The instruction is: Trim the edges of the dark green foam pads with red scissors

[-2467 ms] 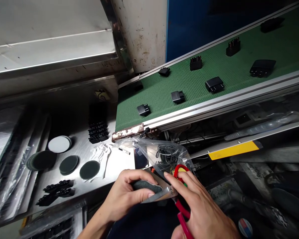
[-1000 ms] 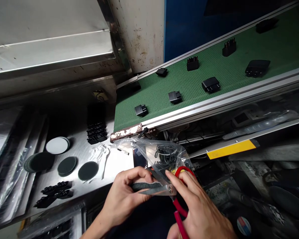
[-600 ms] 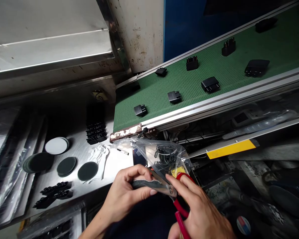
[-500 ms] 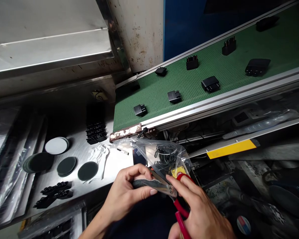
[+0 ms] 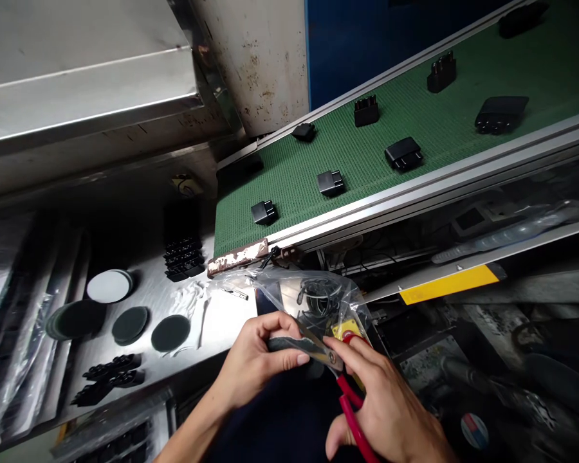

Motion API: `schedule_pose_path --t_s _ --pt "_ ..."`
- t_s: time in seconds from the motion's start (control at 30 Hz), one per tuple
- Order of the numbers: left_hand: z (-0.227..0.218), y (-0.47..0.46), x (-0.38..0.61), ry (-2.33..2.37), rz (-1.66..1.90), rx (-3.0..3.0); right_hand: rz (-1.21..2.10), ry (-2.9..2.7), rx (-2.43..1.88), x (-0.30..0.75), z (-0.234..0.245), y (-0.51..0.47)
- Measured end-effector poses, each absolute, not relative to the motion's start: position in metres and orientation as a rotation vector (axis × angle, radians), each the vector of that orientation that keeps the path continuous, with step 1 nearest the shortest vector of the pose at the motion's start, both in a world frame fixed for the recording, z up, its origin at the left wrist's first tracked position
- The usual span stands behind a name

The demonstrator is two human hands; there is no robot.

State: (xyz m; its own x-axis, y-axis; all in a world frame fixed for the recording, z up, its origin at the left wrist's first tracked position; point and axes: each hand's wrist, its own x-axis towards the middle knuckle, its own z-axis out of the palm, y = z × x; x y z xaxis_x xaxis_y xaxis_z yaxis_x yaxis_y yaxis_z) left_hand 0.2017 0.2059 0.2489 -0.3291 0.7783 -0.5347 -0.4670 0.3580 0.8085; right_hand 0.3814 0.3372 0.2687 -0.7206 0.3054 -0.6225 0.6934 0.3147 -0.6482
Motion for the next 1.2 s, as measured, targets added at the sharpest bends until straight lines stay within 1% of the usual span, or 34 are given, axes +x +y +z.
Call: schedule_pose_path --t_s 0.3,0.53,0.8,1.03,1.2 --pt "0.219 0.214 0.209 1.253 1.28 0.207 -1.39 2.162 0.91 0.395 0.251 0.346" --pt "0.225 0.227 0.21 1.341 1.261 0.239 -1.432 2.283 0.807 0.389 0.244 0.35" --pt "0.226 0.233 0.207 1.343 1.254 0.23 -1.529 2.262 0.843 0.386 0.238 0.352" --pt "0.224 0.233 0.205 1.316 1.239 0.219 -1.471 2.185 0.866 0.387 0.241 0.355" --pt "0.224 0.234 0.205 1.314 1.217 0.232 -1.462 2.277 0.771 0.381 0.242 0.356"
